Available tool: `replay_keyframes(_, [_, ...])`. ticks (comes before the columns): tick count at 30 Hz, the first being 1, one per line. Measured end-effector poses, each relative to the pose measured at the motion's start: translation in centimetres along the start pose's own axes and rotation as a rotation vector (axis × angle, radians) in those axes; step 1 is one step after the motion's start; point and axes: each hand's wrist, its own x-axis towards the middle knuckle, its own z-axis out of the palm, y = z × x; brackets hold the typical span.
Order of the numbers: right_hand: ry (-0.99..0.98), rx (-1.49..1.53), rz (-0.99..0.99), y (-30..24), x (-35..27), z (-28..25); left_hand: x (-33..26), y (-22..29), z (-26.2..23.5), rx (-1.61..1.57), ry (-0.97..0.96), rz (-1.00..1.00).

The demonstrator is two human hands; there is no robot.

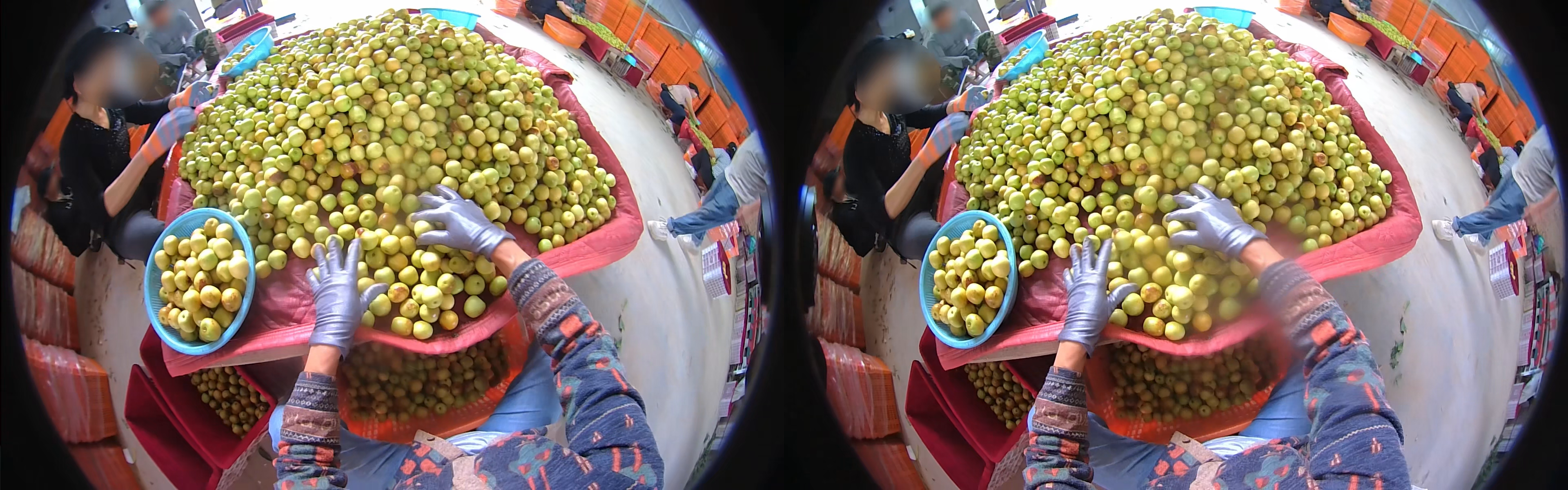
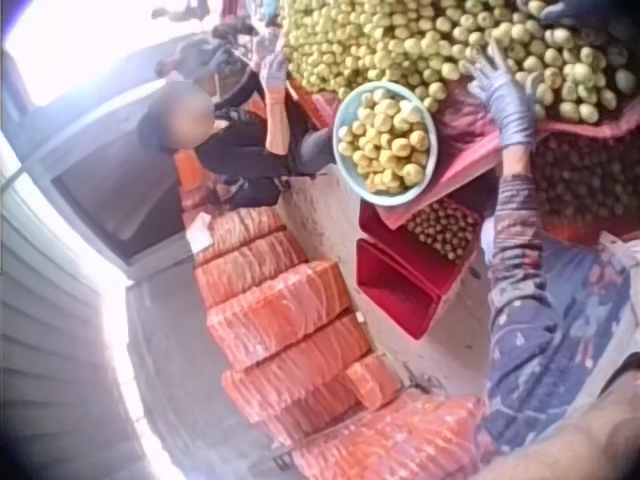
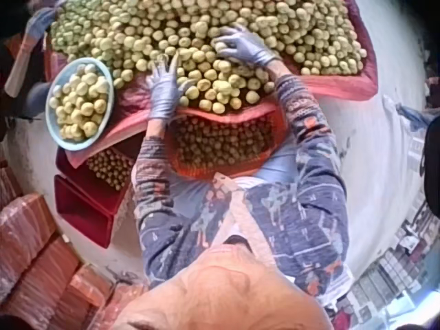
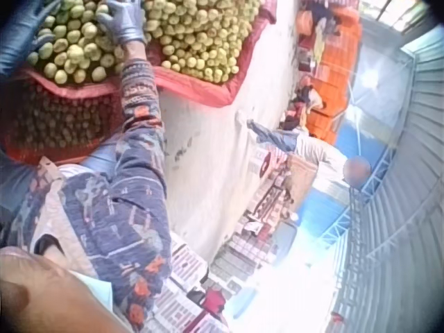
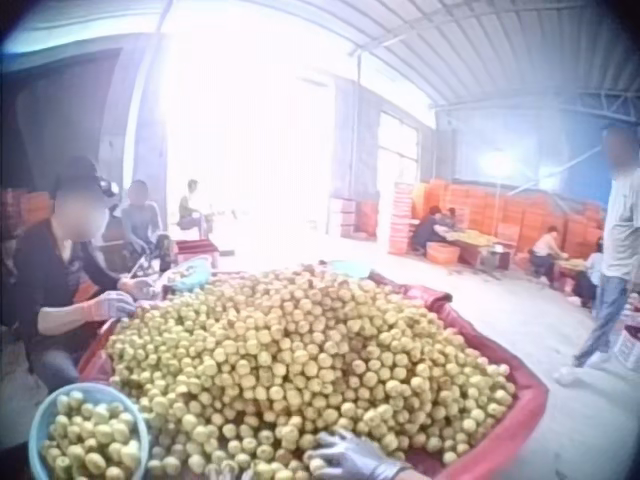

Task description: The person sits at a large pile of green fruit and repeatedly picks individual pieces, briefly turns them over, and places them into a blue bowl or a red crate. The person wears gloves and works continuously, moving fruit from the central pile into separate containers.

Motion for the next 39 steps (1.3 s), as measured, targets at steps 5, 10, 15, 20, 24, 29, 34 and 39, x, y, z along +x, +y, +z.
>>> replay_keyframes(5, [0.039, 0.067, 0.111, 1.4, -5.4, 0.3, -1.2, 3.8, -0.3, -0.13, -0.14, 0.419])
replay_keyframes(10, [0.1, 0.05, 0.142, -0.9, -9.2, -0.9, -2.4, 5.7, 0.9, -0.203, -0.128, 0.633])
replay_keyframes(15, [0.101, -0.022, 0.064, -3.8, -9.5, -0.9, -3.4, 7.5, 1.9, -0.32, 0.029, 0.629])
replay_keyframes(20, [0.149, -0.023, 0.094, -4.1, -6.0, 1.0, -2.4, 6.1, 1.3, -0.327, 0.148, 0.449])
replay_keyframes(24, [0.128, -0.112, 0.319, -6.8, -1.9, 2.4, -1.1, 3.6, 0.4, -0.1, 0.341, 0.254])
replay_keyframes(29, [0.131, -0.054, -0.003, -12.6, -2.0, 3.7, -0.1, -1.6, -0.4, -0.027, 0.228, -0.033])
replay_keyframes(34, [0.015, -0.027, -0.137, -12.0, -8.4, 2.9, -0.5, -4.6, 0.3, 0.076, 0.153, -0.134])
replay_keyframes(39, [0.118, -0.193, 0.262, -7.7, -13.1, -1.2, -1.1, -2.5, -2.1, 0.061, -0.077, -0.351])
